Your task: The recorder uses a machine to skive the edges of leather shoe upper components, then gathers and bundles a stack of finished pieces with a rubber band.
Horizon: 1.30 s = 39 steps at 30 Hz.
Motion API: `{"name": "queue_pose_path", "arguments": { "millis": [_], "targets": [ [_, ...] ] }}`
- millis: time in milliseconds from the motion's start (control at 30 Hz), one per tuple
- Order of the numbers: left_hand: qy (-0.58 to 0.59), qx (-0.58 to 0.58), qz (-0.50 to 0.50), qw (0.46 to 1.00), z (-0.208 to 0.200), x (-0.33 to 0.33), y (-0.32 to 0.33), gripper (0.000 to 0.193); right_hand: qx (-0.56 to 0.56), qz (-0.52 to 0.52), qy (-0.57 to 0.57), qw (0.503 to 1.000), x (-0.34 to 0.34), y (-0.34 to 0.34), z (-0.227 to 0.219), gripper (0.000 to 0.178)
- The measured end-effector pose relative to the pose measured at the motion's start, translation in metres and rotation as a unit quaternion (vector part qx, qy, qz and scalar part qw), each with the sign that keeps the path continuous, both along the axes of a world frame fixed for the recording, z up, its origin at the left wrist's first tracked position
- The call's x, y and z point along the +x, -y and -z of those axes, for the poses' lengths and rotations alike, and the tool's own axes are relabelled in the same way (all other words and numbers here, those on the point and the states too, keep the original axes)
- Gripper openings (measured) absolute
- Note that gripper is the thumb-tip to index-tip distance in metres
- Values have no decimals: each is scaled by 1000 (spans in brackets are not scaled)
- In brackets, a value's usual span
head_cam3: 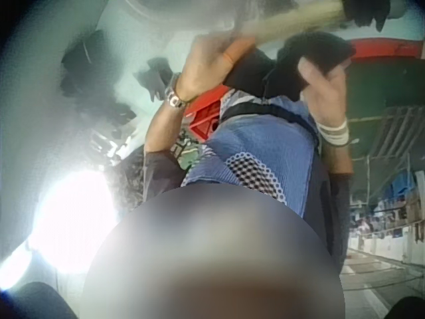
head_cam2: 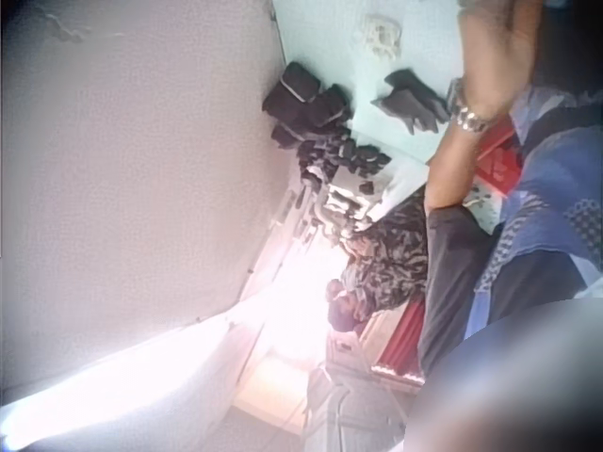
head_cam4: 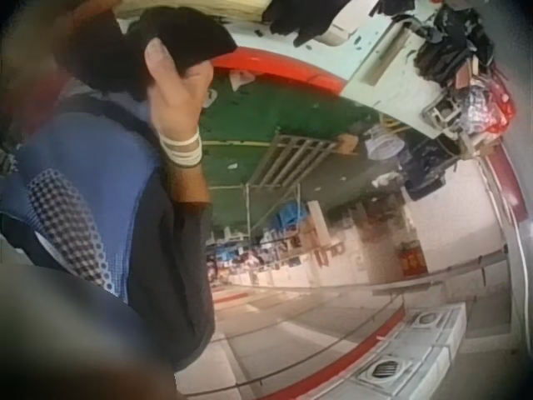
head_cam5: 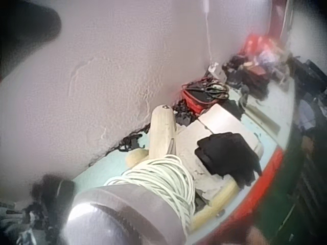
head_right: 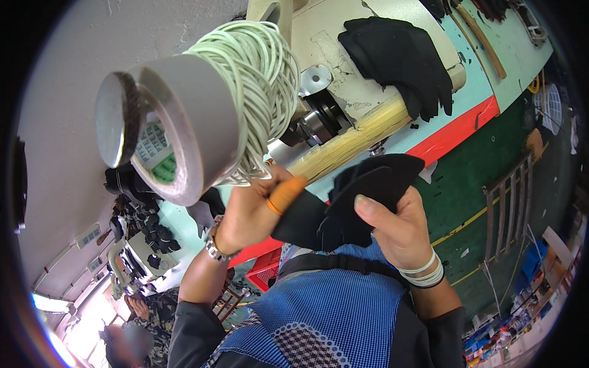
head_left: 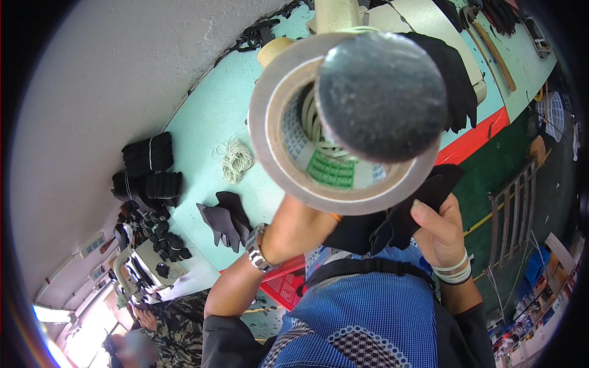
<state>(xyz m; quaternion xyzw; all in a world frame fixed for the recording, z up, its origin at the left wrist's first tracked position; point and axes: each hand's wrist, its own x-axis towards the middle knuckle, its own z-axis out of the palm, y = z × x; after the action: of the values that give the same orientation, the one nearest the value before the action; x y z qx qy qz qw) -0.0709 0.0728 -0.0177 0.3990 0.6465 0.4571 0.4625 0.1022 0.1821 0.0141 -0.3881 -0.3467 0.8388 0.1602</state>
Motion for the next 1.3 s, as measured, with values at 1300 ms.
{"name": "queue_pose_path", "arguments": {
  "millis": [1300],
  "targets": [
    [157, -231, 1, 960, 22, -21, 11, 36, 23, 62, 84, 994, -25, 16, 18, 14]
  ]
}}
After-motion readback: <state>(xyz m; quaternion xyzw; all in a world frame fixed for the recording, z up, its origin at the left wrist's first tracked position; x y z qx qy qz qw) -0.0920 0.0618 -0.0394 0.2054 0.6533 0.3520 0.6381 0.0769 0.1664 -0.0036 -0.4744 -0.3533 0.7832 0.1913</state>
